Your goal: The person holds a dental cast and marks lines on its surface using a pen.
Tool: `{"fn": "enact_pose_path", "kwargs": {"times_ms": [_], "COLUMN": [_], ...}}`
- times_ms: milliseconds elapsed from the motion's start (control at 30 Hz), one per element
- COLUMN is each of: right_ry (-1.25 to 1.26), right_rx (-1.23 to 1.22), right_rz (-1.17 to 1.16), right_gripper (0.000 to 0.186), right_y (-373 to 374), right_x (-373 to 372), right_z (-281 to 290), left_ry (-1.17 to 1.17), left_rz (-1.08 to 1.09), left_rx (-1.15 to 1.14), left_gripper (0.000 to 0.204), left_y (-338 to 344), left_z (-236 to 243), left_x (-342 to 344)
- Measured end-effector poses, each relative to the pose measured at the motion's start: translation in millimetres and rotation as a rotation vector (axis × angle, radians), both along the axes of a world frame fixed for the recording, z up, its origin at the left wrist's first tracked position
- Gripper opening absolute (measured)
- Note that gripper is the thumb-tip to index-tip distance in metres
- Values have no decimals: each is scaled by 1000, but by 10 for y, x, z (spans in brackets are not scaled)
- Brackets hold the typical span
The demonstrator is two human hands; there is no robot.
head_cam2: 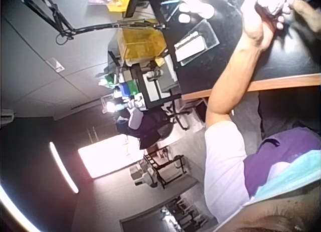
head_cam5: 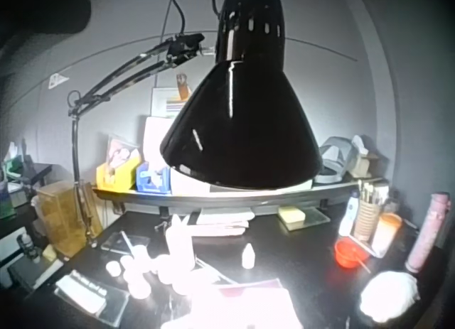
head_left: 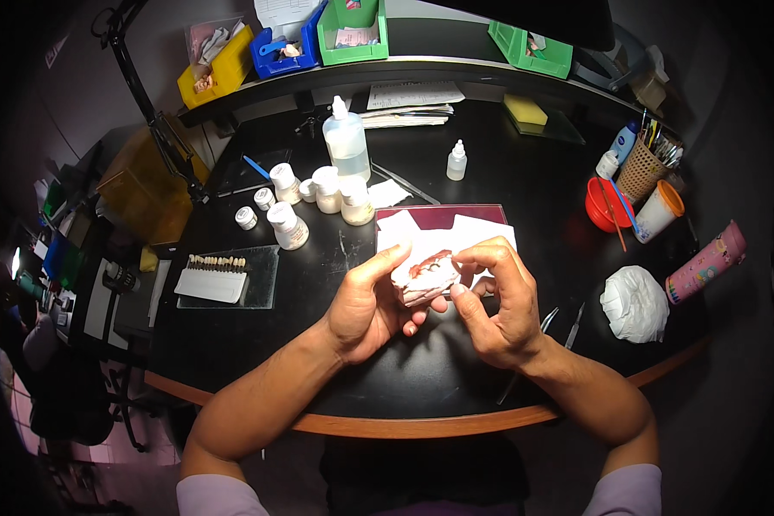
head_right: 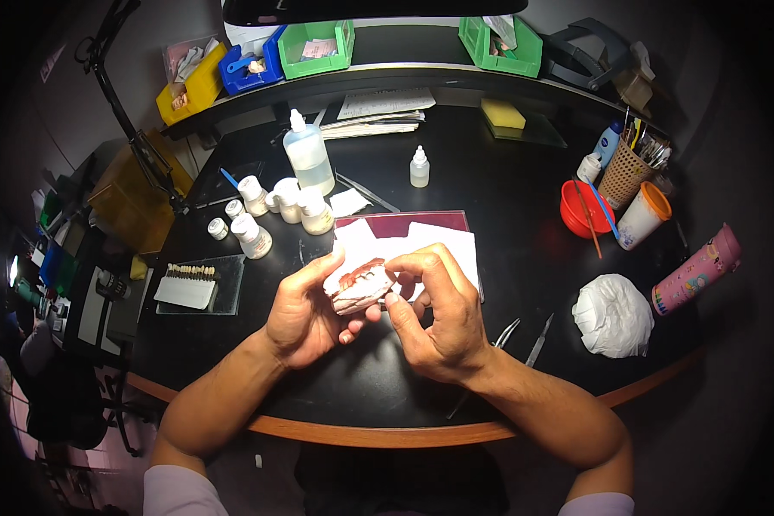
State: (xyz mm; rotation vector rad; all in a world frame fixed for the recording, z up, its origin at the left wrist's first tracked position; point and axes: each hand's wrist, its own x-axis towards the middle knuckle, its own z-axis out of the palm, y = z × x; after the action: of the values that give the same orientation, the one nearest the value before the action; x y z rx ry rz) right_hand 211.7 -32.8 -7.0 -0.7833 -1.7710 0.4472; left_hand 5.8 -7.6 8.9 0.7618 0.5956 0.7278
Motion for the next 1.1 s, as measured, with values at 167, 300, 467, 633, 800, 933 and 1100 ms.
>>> {"fn": "enact_pose_path", "kwargs": {"times_ms": [167,300,467,633,800,933,1100], "right_ry": [39,61,106,109,104,109,101], "right_rx": [-37,-90,-100,-87,-80,-106,-92], "right_rz": [5,2,14,17,22,30,28], "right_gripper": [26,25,25,26,26,26,27], "right_y": [3,-17,-16,-23,-23,-43,-27], "right_x": [-12,-16,-39,-40,-35,-20,-16], "right_z": [-57,-86,-104,-104,-113,-85,-94], "left_ry": [-3,19,-20,-10,22,28,60], "left_rz": [-3,24,22,32,42,25,26], "left_rx": [42,44,42,38,83,107,146], "left_gripper": [53,52,52,53,55,55,53], "left_y": [0,-5,16,3,14,16,17], "left_z": [-38,-42,-78,-57,-75,-91,-115], "left_x": [1,28,17,26,22,11,-17]}}
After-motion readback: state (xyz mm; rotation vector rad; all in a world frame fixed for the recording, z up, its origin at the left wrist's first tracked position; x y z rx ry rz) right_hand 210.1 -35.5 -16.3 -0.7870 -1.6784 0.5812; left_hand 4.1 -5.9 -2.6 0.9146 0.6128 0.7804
